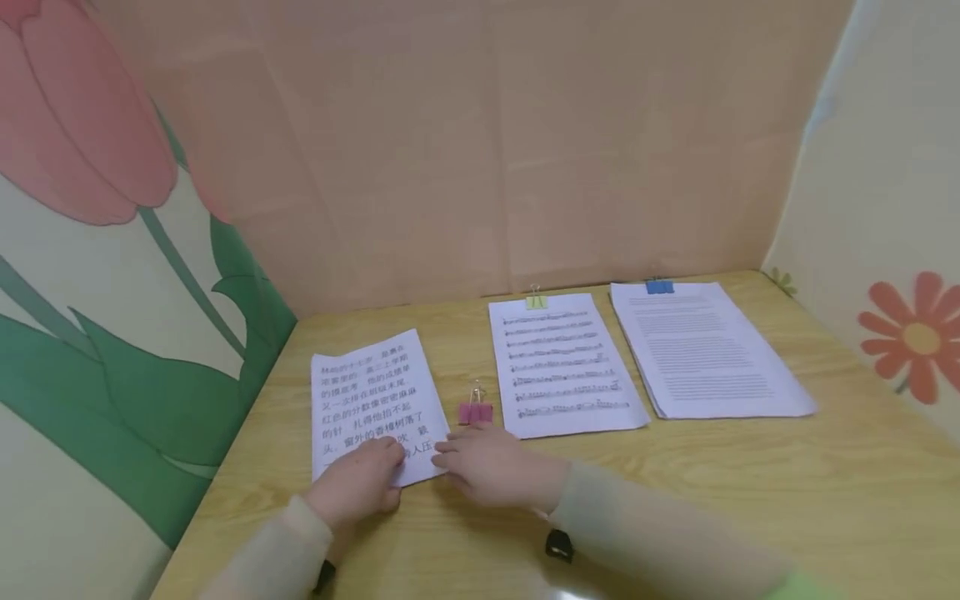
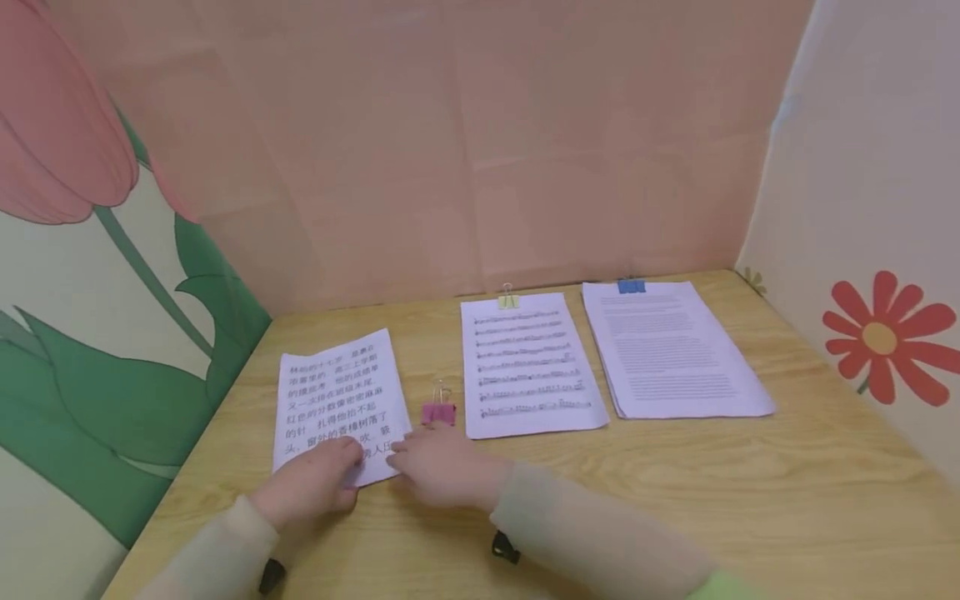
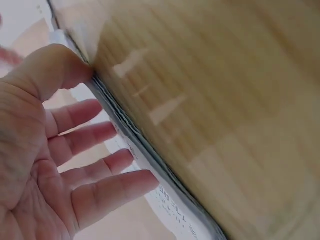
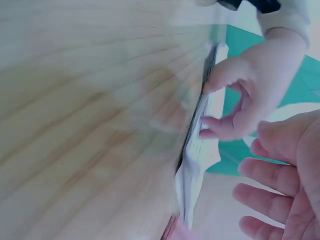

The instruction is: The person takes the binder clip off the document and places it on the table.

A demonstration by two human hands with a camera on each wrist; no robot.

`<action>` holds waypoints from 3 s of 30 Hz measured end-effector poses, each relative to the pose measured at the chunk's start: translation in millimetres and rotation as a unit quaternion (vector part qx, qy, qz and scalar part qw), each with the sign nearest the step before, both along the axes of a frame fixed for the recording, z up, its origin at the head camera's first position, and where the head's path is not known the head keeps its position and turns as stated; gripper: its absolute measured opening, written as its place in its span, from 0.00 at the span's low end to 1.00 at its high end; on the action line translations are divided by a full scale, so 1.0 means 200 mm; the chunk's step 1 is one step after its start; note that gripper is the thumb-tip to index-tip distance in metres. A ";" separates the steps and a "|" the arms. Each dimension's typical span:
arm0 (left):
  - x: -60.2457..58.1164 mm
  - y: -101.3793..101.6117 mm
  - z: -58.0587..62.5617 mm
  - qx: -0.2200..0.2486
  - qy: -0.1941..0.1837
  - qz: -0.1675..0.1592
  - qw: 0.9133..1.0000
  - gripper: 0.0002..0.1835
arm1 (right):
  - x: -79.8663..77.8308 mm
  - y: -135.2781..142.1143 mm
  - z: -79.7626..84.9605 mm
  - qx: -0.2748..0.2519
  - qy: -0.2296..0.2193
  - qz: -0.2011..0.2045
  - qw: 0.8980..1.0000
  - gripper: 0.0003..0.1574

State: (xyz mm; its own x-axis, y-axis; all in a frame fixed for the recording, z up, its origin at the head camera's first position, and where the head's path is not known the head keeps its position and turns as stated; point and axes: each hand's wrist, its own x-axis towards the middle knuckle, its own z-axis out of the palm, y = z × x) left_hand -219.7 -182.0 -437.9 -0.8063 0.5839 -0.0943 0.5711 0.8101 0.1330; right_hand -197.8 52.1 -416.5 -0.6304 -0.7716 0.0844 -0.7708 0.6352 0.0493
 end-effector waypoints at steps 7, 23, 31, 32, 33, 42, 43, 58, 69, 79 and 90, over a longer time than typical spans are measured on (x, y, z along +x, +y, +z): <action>-0.08 -0.05 0.02 0.000 -0.036 0.042 0.998 0.21 | 0.00 0.33 0.00 -0.079 -0.021 -0.062 0.995 0.21; -0.37 -0.22 0.04 0.008 -0.093 0.132 0.987 0.16 | -0.14 0.85 -0.04 -0.080 -0.123 -0.233 0.961 0.27; -0.50 -0.27 0.05 -0.001 -0.097 0.136 0.986 0.15 | -0.14 0.89 -0.05 -0.062 -0.139 -0.255 0.955 0.26; -0.50 -0.28 0.06 0.000 -0.098 0.137 0.986 0.15 | -0.13 0.89 -0.05 -0.062 -0.140 -0.257 0.954 0.27; -0.51 -0.28 0.06 0.002 -0.098 0.137 0.986 0.15 | -0.13 0.89 -0.05 -0.062 -0.141 -0.256 0.954 0.27; -0.51 -0.34 0.06 0.010 -0.103 0.140 0.985 0.18 | -0.11 0.88 -0.06 -0.034 -0.150 -0.250 0.956 0.29; -0.52 -0.35 0.06 0.011 -0.101 0.139 0.985 0.18 | -0.12 0.88 -0.06 -0.032 -0.148 -0.249 0.957 0.29; -0.50 -0.40 0.01 0.026 -0.086 0.142 0.986 0.25 | -0.07 0.88 -0.04 -0.008 -0.150 -0.238 0.960 0.27; -0.51 -0.39 0.02 0.015 -0.098 0.153 0.983 0.19 | 0.13 0.84 -0.10 0.012 -0.129 -0.223 0.966 0.27; -0.50 -0.16 0.06 0.063 -0.020 0.059 0.996 0.10 | 0.23 0.82 -0.11 -0.005 -0.084 -0.186 0.979 0.26; -0.40 0.50 0.16 0.230 -0.118 0.071 0.963 0.24 | 0.23 0.83 -0.09 0.001 -0.062 -0.166 0.984 0.26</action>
State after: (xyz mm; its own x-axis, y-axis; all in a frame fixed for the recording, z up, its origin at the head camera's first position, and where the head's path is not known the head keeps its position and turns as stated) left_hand -299.7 -82.1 -405.8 -0.8695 0.4921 -0.0418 0.3681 0.7022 0.6094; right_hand -150.9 219.0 -434.8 -0.8531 -0.5216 -0.0110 -0.5211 0.8529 -0.0314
